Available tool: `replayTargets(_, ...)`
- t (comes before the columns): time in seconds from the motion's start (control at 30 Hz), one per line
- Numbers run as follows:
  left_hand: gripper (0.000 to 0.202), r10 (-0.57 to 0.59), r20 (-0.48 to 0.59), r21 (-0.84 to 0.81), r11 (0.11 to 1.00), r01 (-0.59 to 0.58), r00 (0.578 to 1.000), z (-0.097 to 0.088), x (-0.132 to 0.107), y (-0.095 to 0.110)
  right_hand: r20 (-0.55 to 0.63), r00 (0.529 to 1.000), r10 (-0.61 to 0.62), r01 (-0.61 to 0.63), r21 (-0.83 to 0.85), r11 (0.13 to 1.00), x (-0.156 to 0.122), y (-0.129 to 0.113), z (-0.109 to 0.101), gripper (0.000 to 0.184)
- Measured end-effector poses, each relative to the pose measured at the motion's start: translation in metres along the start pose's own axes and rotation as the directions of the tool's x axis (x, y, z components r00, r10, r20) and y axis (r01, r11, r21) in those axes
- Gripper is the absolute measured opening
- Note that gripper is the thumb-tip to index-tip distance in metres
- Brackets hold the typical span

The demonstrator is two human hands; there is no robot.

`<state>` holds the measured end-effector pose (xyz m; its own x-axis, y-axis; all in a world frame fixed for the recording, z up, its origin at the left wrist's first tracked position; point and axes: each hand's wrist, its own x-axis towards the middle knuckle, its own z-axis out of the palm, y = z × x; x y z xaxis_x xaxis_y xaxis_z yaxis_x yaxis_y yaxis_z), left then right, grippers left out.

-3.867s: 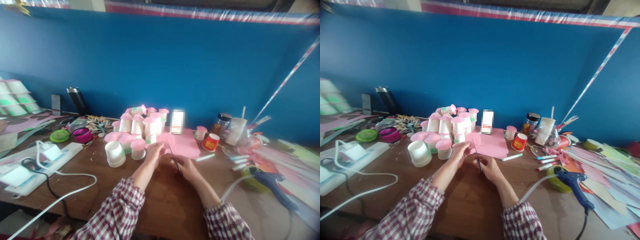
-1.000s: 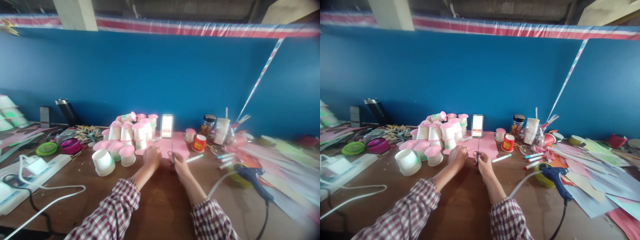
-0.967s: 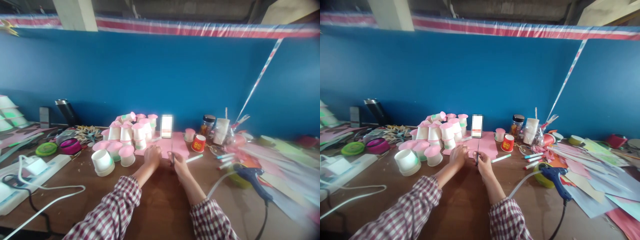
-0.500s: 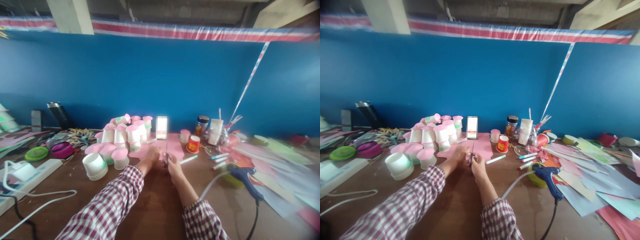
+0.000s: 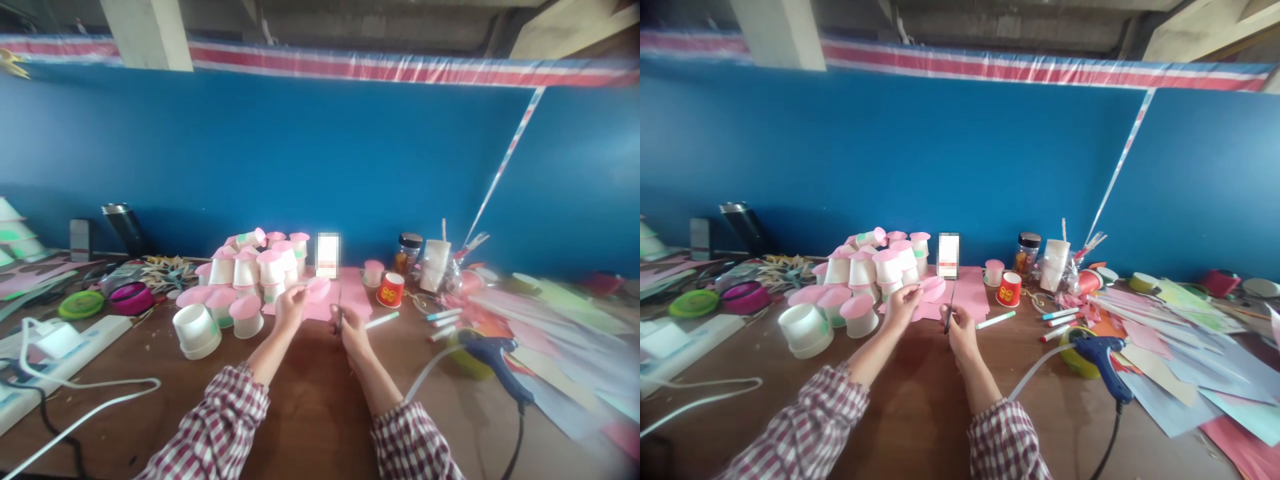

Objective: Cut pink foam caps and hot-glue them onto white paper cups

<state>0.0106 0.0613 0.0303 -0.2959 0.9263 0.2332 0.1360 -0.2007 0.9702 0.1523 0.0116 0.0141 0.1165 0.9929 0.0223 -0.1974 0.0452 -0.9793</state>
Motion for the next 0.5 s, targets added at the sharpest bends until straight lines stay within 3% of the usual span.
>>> replayTargets(0.03,0.018,-0.125,-0.006,-0.165,0.979,0.123,0.992,-0.001,0.0,-0.001,0.009,1.0,-0.001,0.001,-0.005,1.0,-0.001,0.0,0.0,0.051)
replayTargets(0.1,0.02,-0.303,0.031,-0.433,0.855,0.286,0.953,-0.004,0.0,-0.001,0.048,0.999,-0.002,0.004,-0.039,0.999,-0.003,0.0,0.001,0.05)
replayTargets(0.2,0.016,-0.417,0.057,-0.633,0.687,0.356,0.907,-0.01,0.004,-0.002,0.123,0.992,0.021,-0.002,-0.158,0.987,-0.006,-0.001,0.002,0.049)
replayTargets(0.33,0.013,-0.444,0.062,-0.7,0.618,0.356,0.894,-0.018,0.008,-0.005,0.257,0.965,0.051,0.015,-0.249,0.968,-0.009,-0.002,0.004,0.048)
replayTargets(0.5,0.019,-0.405,0.035,-0.665,0.673,0.324,0.914,-0.017,0.004,-0.006,0.357,0.933,0.038,0.061,-0.261,0.963,-0.011,0.0,0.003,0.045)
